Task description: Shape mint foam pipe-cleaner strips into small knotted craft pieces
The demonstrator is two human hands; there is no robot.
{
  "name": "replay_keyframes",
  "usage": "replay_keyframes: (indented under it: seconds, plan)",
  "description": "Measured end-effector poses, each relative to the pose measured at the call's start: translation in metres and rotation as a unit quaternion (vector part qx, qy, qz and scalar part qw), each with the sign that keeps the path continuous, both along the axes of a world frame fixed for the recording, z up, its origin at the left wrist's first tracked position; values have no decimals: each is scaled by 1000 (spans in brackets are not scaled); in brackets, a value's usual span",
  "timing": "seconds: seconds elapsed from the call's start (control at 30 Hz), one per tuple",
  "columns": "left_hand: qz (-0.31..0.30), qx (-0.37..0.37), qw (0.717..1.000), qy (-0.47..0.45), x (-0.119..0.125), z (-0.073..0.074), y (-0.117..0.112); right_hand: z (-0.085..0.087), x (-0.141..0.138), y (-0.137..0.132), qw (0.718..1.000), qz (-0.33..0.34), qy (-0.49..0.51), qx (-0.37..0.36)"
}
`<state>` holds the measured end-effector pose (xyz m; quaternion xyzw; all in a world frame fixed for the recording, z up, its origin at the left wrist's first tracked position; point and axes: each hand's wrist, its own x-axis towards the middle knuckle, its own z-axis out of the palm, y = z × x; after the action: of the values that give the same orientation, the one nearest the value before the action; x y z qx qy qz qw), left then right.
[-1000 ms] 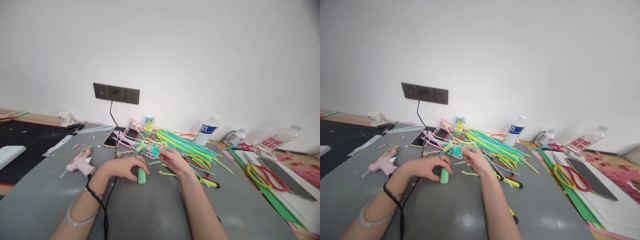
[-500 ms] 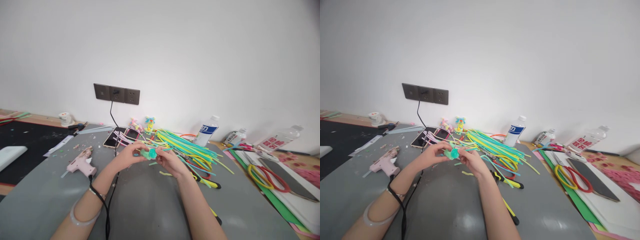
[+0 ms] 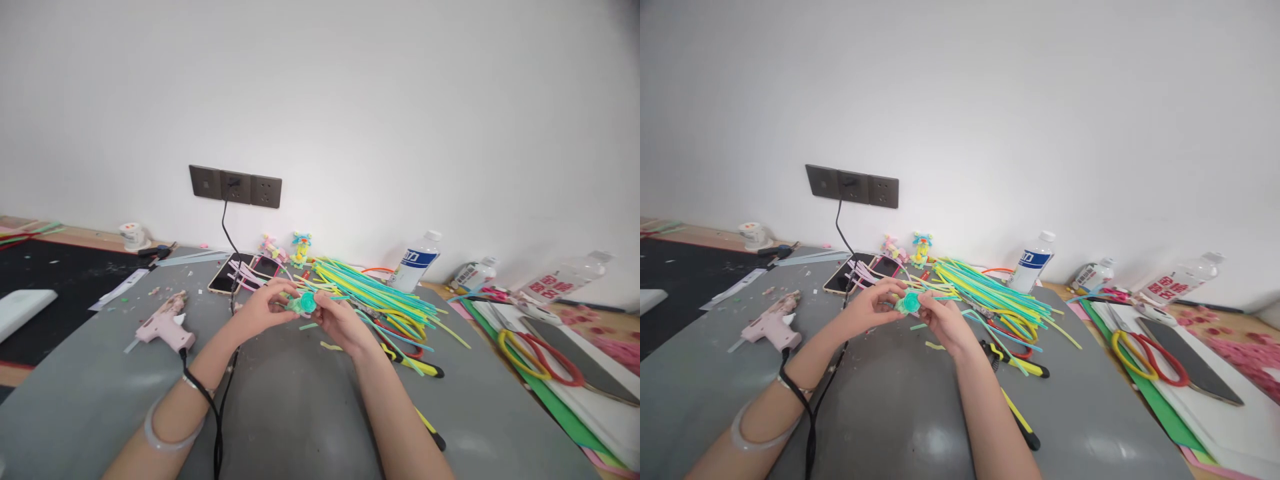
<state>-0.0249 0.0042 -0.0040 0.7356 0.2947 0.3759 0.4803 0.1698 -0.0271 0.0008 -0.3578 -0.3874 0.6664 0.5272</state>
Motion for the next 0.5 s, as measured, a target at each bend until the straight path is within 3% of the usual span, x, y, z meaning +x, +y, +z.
replay_keyframes:
  seconds: [0.27,0.5]
  plan:
    - [20,7,999,-24,3,-4,2,-3,-6,0,999,-10,-29,19]
    - [37,-7,999,2,3,4,-1,-8,-6,2,997,-48,-54,41]
